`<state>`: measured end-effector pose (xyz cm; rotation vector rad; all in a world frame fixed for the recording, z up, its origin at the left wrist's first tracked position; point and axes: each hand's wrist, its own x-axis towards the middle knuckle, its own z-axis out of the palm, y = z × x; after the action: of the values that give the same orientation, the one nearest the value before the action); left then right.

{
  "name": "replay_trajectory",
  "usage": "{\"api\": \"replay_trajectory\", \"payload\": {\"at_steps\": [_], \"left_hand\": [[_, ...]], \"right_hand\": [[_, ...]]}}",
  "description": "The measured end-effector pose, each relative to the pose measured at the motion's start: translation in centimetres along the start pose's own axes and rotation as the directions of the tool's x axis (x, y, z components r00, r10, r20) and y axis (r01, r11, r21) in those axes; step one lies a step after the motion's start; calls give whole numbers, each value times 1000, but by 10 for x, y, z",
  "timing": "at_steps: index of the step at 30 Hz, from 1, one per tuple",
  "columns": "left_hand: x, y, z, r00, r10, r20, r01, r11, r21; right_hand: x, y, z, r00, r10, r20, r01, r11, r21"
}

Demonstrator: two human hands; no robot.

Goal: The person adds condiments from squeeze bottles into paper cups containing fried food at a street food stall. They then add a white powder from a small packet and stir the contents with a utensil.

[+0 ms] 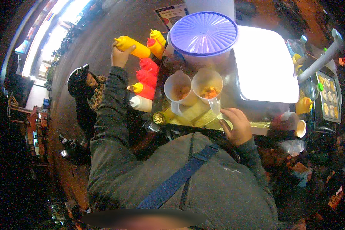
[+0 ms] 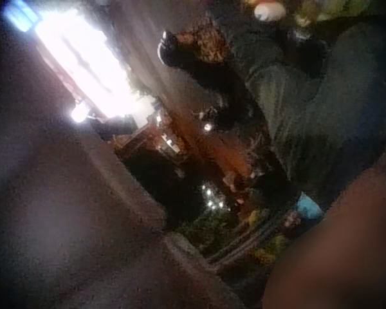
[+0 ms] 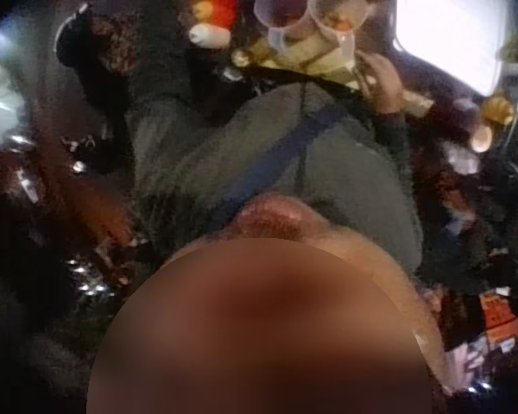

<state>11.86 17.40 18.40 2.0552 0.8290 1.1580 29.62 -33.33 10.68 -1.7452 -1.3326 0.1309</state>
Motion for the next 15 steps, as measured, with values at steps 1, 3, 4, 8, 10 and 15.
{"api": "replay_trajectory", "payload": {"at_steps": [1, 3, 4, 8, 10, 15], "left_hand": [[0, -2, 6, 1000, 8, 23, -9, 997, 75], [-3, -6, 19, 997, -20, 81, 2, 977, 211], [-4, -7, 24, 995, -37, 92, 13, 969, 248], [-5, -16, 35, 989, -70, 130, 26, 949, 314], [-2, -20, 35, 987, -62, 148, 16, 954, 298], [-2, -23, 39, 970, -84, 230, 40, 981, 191]], "right_hand": [[1, 0, -2, 1000, -2, -7, 2, 1000, -16], [3, 0, -6, 999, -16, -35, 14, 999, -38], [4, 1, -8, 999, -9, -40, 7, 999, -44], [3, 7, -13, 998, -11, -66, 7, 998, -65], [0, 11, -14, 998, 16, -66, -22, 996, -87], [-3, 24, -12, 997, 41, -66, -46, 996, -73]]}}
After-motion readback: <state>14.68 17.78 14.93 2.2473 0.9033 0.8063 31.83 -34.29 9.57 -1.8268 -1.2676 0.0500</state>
